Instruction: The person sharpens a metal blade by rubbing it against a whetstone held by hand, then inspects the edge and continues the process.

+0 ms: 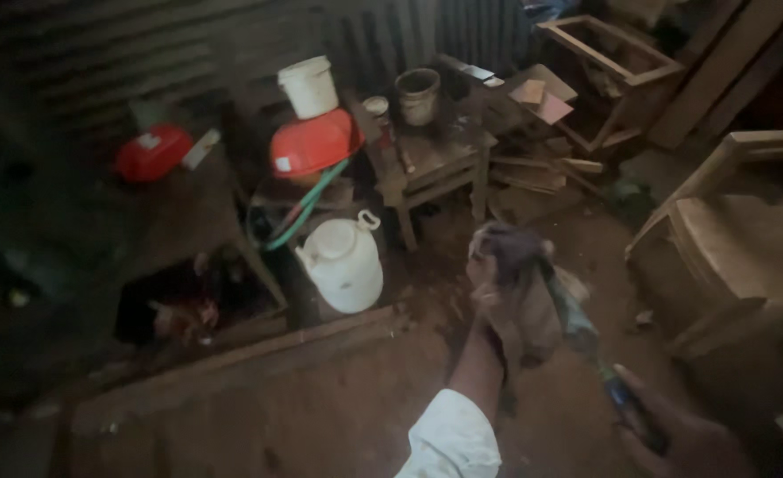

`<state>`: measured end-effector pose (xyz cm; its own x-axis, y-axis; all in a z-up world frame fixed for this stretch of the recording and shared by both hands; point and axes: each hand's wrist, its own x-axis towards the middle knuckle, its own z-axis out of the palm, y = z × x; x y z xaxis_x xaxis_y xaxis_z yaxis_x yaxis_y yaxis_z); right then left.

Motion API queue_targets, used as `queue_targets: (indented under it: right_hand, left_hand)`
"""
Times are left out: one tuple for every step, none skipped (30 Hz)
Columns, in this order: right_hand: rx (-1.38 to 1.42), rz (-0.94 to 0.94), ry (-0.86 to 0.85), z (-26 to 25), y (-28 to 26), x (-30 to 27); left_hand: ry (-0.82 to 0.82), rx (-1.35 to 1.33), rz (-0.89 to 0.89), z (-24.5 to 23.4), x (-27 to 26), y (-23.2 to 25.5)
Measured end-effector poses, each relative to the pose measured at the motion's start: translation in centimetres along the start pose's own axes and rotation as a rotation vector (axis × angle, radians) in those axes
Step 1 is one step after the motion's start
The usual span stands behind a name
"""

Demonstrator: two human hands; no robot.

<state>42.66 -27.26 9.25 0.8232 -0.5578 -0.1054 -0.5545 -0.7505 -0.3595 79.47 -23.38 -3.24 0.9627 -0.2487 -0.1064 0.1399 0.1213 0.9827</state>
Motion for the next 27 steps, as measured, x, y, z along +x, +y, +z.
queue_targets:
  right_hand:
    - [0.092,-0.137,0.085,-0.7,0.3,2.1]
    - [0.185,-0.272,0.175,-1.0,0.1,4.0]
    - [0.396,-0.091,0.119,-1.2,-0.5,6.0]
    - [0.603,0.095,0.068,-1.5,-1.1,8.3]
    - [0.809,0.286,0.015,-1.6,-1.9,10.6]
    - [1.134,0.225,-0.129,-1.7,-2.7,13.4]
    - [1.454,0.149,-0.273,-1.7,-3.4,16.9]
    - [1.772,0.062,-0.418,-1.6,-4.1,19.8]
    - [1.857,0.067,-0.469,-1.2,-4.9,22.9]
    - [1.940,0.071,-0.520,-0.6,-6.1,26.4]
    - [1.956,0.080,-0.546,-0.4,-7.1,29.7]
    - [1.963,0.084,-0.563,-0.1,-8.2,32.6]
    - [1.966,0.091,-0.581,-0.2,-9.6,35.3]
    - [1.964,0.100,-0.608,-0.5,-10.9,37.8]
    - [1.979,0.097,-0.624,-0.7,-11.8,40.3]
    - [1.989,0.091,-0.636,-1.0,-12.3,42.7]
    - [1.991,0.091,-0.653,-1.4,-13.1,45.1]
    - [1.991,0.087,-0.668,-1.8,-14.4,47.7]
    - [2.002,0.092,-0.677,-2.2,-15.2,49.6]
    - [1.993,0.095,-0.682,-2.6,-15.3,51.4]
    - [1.976,0.103,-0.688,-3.1,-15.9,53.1]
    - [1.968,0.112,-0.688,-3.6,-16.0,54.5]
    - [1.930,0.122,-0.716,-3.9,-16.1,55.8]
    - [1.920,0.116,-0.759,-4.1,-16.0,56.9]
    - [1.916,0.103,-0.803,-4.1,-16.0,58.4]
    - [1.938,0.006,-0.933,-4.0,-15.9,60.0]
    - [1.999,-0.006,-0.986,-3.7,-15.7,61.5]
  left_hand:
    - [-0.003,0.019,-0.039,0.1,1.7,-1.2]
    - [-0.015,0.038,-0.070,-0.2,3.5,-2.3]
    - [-0.016,0.048,-0.101,-0.2,4.8,-3.3]
    - [-0.016,0.062,-0.135,0.1,5.8,-4.3]
    - [-0.013,0.070,-0.150,0.0,7.4,-4.7]
    - [-0.004,0.077,-0.175,-0.5,9.0,-5.0]
    - [0.000,0.083,-0.189,-0.3,10.6,-5.2]
    - [0.008,0.084,-0.202,-0.1,12.2,-5.3]
    - [0.013,0.086,-0.203,0.4,14.2,-5.3]
    - [0.014,0.088,-0.204,0.9,16.1,-5.3]
    - [0.021,0.090,-0.200,1.5,18.4,-5.4]
    - [0.027,0.094,-0.196,2.0,20.8,-5.4]
    - [0.034,0.093,-0.193,2.5,23.3,-5.1]
    - [0.044,0.093,-0.192,3.0,25.7,-4.9]
    - [0.039,0.100,-0.183,3.7,28.6,-4.7]
    - [0.034,0.105,-0.170,4.5,31.3,-4.7]
    - [0.027,0.110,-0.167,5.3,33.7,-4.6]
    - [0.020,0.120,-0.155,6.5,35.7,-4.6]
    - [0.010,0.122,-0.154,7.5,37.6,-4.6]
    - [-0.002,0.129,-0.153,8.3,39.4,-4.6]
    - [-0.015,0.132,-0.152,9.0,41.1,-4.5]
    - [-0.026,0.135,-0.149,9.6,42.7,-4.3]
    - [-0.032,0.135,-0.141,10.0,43.8,-4.4]
    - [-0.042,0.129,-0.125,10.3,44.8,-4.5]
    - [-0.044,0.124,-0.086,10.3,46.0,-4.6]
    - [-0.045,0.108,-0.036,10.4,47.6,-4.3]
    - [-0.054,0.093,0.035,10.4,49.0,-3.9]
